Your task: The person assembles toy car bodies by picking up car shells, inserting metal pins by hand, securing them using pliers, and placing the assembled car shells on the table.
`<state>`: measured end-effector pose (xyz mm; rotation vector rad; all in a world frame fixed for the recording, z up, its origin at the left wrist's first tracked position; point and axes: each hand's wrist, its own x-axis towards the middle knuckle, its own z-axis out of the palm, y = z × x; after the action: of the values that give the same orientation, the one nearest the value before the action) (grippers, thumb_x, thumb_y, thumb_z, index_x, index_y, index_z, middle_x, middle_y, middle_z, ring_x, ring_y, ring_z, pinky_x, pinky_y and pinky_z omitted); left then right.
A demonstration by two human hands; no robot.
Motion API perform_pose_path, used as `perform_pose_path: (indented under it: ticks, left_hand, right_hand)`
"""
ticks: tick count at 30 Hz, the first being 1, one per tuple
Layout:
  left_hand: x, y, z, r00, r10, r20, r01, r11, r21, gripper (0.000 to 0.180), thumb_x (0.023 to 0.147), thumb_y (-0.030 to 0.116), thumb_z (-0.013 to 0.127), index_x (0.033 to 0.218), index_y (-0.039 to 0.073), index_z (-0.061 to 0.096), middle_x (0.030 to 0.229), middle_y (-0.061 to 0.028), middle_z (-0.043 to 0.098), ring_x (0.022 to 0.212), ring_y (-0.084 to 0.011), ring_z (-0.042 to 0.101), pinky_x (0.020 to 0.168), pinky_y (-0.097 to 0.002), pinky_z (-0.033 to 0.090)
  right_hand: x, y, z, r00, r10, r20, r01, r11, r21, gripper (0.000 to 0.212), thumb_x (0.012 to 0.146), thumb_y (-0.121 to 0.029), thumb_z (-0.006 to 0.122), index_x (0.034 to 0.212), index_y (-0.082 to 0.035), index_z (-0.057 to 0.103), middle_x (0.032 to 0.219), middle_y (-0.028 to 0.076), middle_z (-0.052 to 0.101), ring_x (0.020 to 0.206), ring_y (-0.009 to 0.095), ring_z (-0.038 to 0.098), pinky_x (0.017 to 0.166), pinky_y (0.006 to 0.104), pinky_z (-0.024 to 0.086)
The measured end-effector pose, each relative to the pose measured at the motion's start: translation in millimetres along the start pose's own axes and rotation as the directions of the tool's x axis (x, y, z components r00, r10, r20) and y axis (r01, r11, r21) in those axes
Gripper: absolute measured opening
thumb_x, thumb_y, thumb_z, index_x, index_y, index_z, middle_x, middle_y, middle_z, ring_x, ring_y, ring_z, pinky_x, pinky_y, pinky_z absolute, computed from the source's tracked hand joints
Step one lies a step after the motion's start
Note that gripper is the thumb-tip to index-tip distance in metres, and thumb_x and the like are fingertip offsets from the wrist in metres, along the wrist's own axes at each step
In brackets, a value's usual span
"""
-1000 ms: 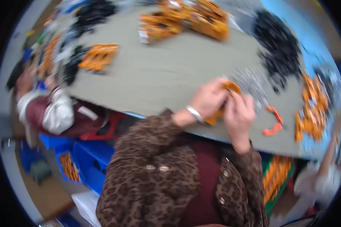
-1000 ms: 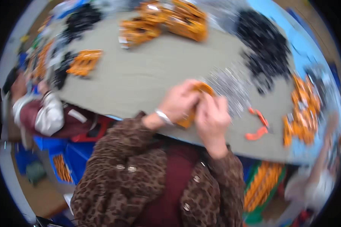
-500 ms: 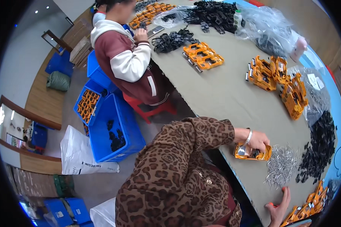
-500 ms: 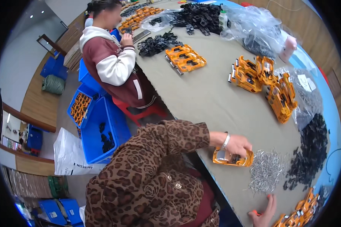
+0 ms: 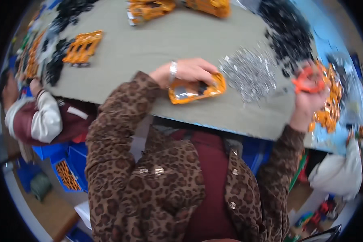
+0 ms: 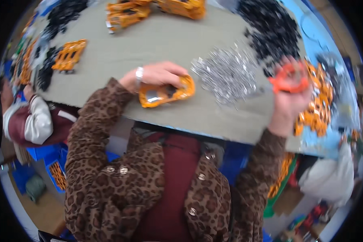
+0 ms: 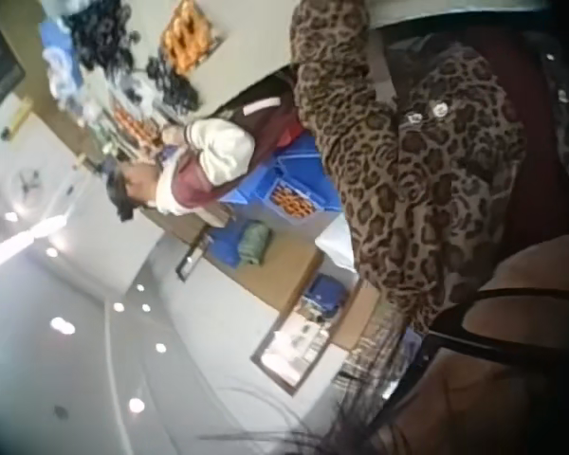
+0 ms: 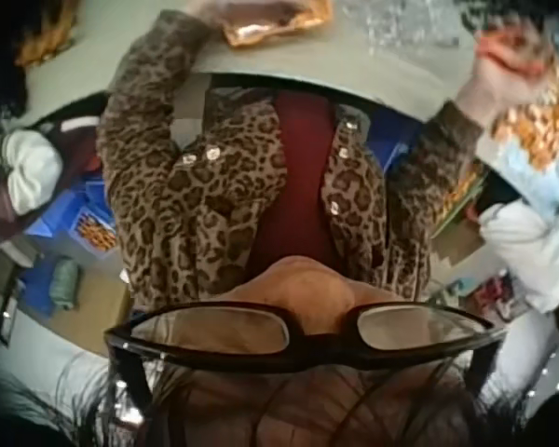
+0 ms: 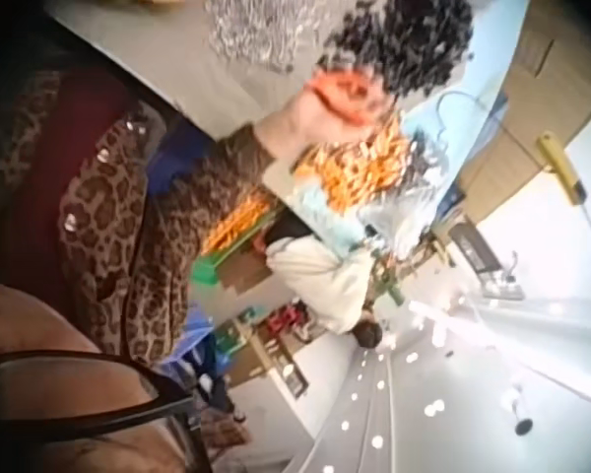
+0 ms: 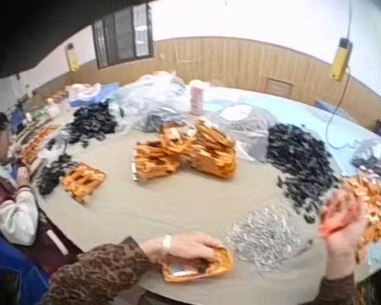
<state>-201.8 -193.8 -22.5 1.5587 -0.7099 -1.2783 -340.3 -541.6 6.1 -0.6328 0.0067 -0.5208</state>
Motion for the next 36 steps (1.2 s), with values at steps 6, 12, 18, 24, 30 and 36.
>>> perform_pose_path:
  ticks: [6, 12, 18, 24, 30, 36]
  left_hand:
    - [9.4, 9.1, -3.0, 0.981, -0.186, 0.053, 0.189, 0.979, -0.072, 0.025, 0.083, 0.009, 0.056, 0.106, 0.001, 0.064, 0.088, -0.0004, 0.065, 0.073, -0.0056, 0.059, 0.061, -0.0208, 0.05]
    - [10.0, 4.8, 5.4, 0.992, -0.11, 0.061, 0.117, 0.987, -0.113, 0.026, 0.082, 0.01, 0.056, 0.105, 0.001, 0.065, 0.089, -0.0011, 0.066, 0.076, -0.0061, 0.059, 0.068, -0.0219, 0.049]
    - [10.9, 4.2, 5.7, 0.993, -0.086, 0.083, 0.094, 0.991, -0.096, 0.027, 0.081, 0.011, 0.057, 0.105, 0.002, 0.065, 0.088, -0.0008, 0.066, 0.075, -0.0065, 0.058, 0.069, -0.0228, 0.049]
    - [9.0, 0.5, 8.4, 0.996, -0.083, 0.022, 0.084, 0.994, -0.068, 0.025, 0.081, 0.012, 0.057, 0.102, 0.002, 0.066, 0.083, 0.0001, 0.063, 0.072, -0.006, 0.056, 0.066, -0.024, 0.048]
    - [10.1, -5.0, 12.5, 0.991, -0.104, -0.084, 0.098, 0.993, -0.072, 0.024, 0.081, 0.014, 0.056, 0.1, 0.003, 0.065, 0.081, 0.0, 0.062, 0.066, -0.0063, 0.054, 0.057, -0.0243, 0.047]
    - [9.2, -6.5, 12.7, 0.983, -0.128, -0.129, 0.12, 0.99, -0.07, 0.024, 0.081, 0.015, 0.056, 0.1, 0.003, 0.066, 0.078, 0.0004, 0.06, 0.063, -0.0063, 0.053, 0.053, -0.0237, 0.046]
  right_hand:
    - [-11.3, 88.5, 79.1, 0.946, 0.183, 0.269, -0.227, 0.964, 0.141, 0.082, 0.078, -0.06, 0.065, 0.129, 0.001, 0.049, 0.109, 0.009, 0.051, 0.095, 0.021, 0.042, 0.076, 0.0343, 0.038]
    - [-8.1, 141.5, 78.7, 0.835, 0.095, 0.541, -0.21, 0.966, 0.154, 0.077, 0.088, -0.064, 0.047, 0.132, 0.0, 0.046, 0.112, 0.02, 0.061, 0.094, 0.032, 0.061, 0.073, 0.0437, 0.053]
    - [3.9, 150.8, 75.7, 0.72, 0.103, 0.686, -0.245, 0.963, 0.113, 0.076, 0.089, -0.063, 0.047, 0.133, 0.0, 0.045, 0.112, 0.02, 0.061, 0.095, 0.03, 0.061, 0.073, 0.044, 0.054]
    - [-33.3, 140.1, 100.1, 0.944, 0.08, 0.32, -0.021, 0.983, -0.183, 0.064, 0.09, -0.061, 0.048, 0.119, -0.005, 0.052, 0.101, 0.007, 0.051, 0.085, 0.019, 0.043, 0.071, 0.0345, 0.039]
    - [-74.9, 152.1, 117.2, 0.927, -0.229, 0.296, 0.32, 0.896, -0.309, 0.058, 0.09, -0.045, 0.06, 0.123, 0.001, 0.044, 0.101, 0.013, 0.055, 0.085, 0.02, 0.054, 0.072, 0.0342, 0.048]
    - [-80.5, 147.1, 114.1, 0.917, -0.153, 0.368, 0.283, 0.9, -0.331, 0.064, 0.086, -0.048, 0.064, 0.125, -0.002, 0.044, 0.102, 0.012, 0.055, 0.086, 0.019, 0.054, 0.076, 0.0326, 0.048]
